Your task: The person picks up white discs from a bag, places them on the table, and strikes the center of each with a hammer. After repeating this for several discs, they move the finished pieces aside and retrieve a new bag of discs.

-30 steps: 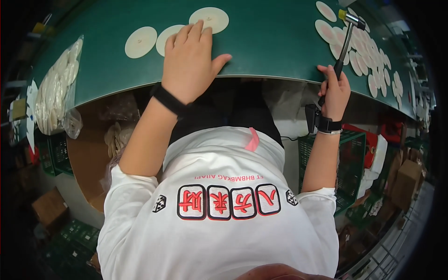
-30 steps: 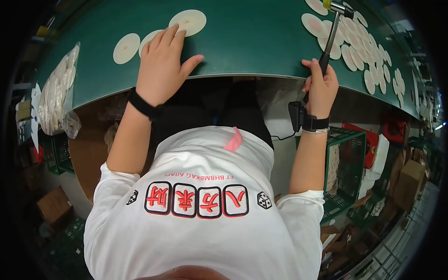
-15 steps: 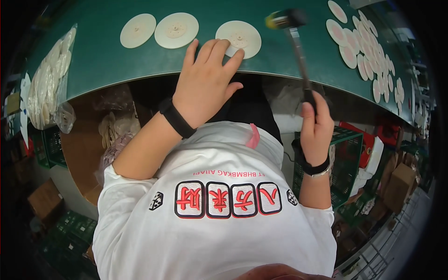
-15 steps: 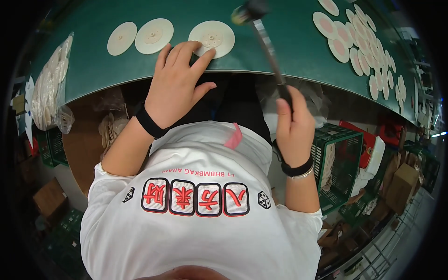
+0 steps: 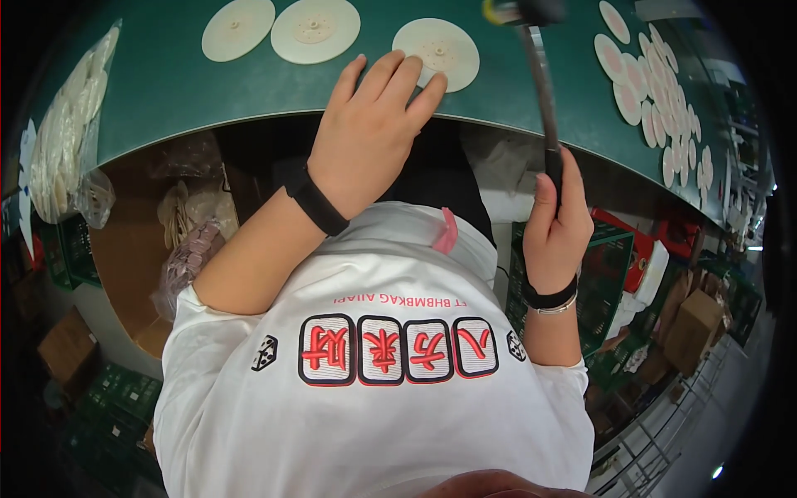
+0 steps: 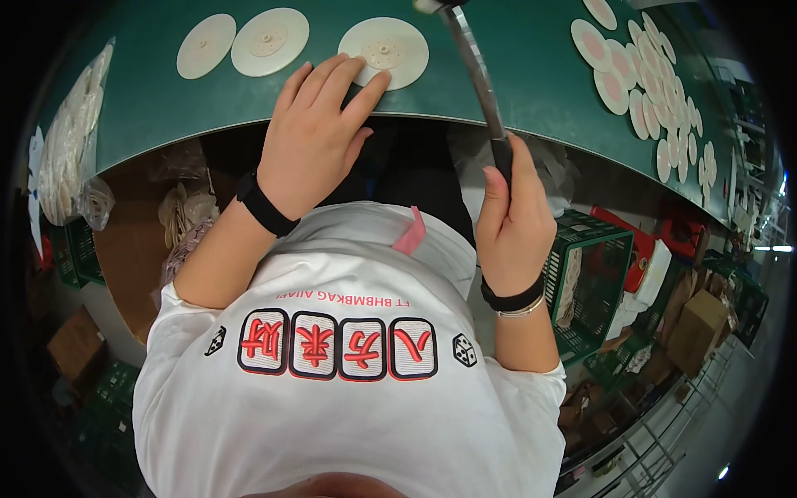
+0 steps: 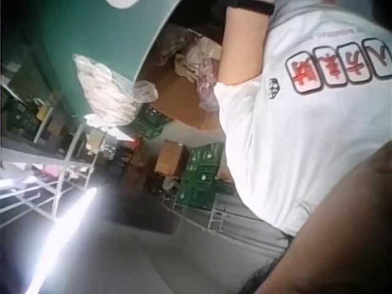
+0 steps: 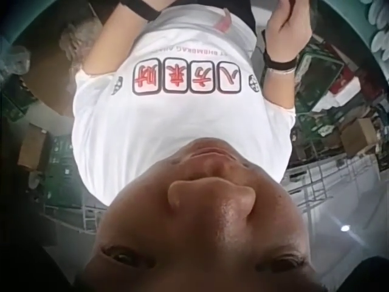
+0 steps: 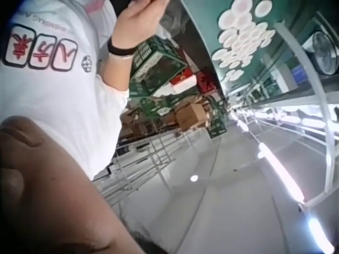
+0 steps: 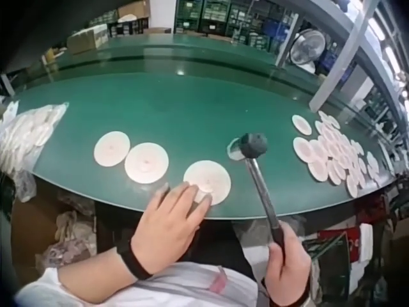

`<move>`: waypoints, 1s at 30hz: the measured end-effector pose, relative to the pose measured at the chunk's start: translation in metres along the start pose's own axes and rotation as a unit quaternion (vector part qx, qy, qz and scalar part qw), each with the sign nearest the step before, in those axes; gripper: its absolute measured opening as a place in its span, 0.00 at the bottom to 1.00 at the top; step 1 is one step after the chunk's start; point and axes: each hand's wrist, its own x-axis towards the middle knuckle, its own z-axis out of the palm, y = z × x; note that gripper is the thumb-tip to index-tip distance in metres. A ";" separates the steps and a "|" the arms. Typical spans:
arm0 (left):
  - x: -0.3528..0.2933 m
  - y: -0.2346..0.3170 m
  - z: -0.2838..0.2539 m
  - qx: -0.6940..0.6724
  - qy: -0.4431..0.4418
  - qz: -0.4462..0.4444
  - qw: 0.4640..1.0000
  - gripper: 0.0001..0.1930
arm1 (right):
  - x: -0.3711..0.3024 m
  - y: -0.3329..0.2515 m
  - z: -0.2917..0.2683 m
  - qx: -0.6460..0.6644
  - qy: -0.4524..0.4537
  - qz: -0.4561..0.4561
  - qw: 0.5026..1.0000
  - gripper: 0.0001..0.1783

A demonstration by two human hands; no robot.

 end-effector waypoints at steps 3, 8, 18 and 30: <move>-0.006 0.001 0.006 0.007 0.002 0.000 1.000 0.36 | -0.008 0.011 0.018 -0.038 -0.049 -0.016 0.998 0.20; -0.009 -0.002 0.010 0.012 0.006 -0.004 1.000 0.35 | 0.002 -0.002 0.008 -0.018 -0.032 -0.031 0.999 0.20; -0.014 -0.006 0.009 -0.003 0.024 0.010 1.000 0.32 | -0.004 -0.006 0.017 -0.025 -0.038 -0.025 0.999 0.21; -0.023 -0.016 0.015 -0.062 0.045 -0.001 0.997 0.31 | 0.000 -0.005 0.036 -0.013 -0.033 -0.066 0.997 0.20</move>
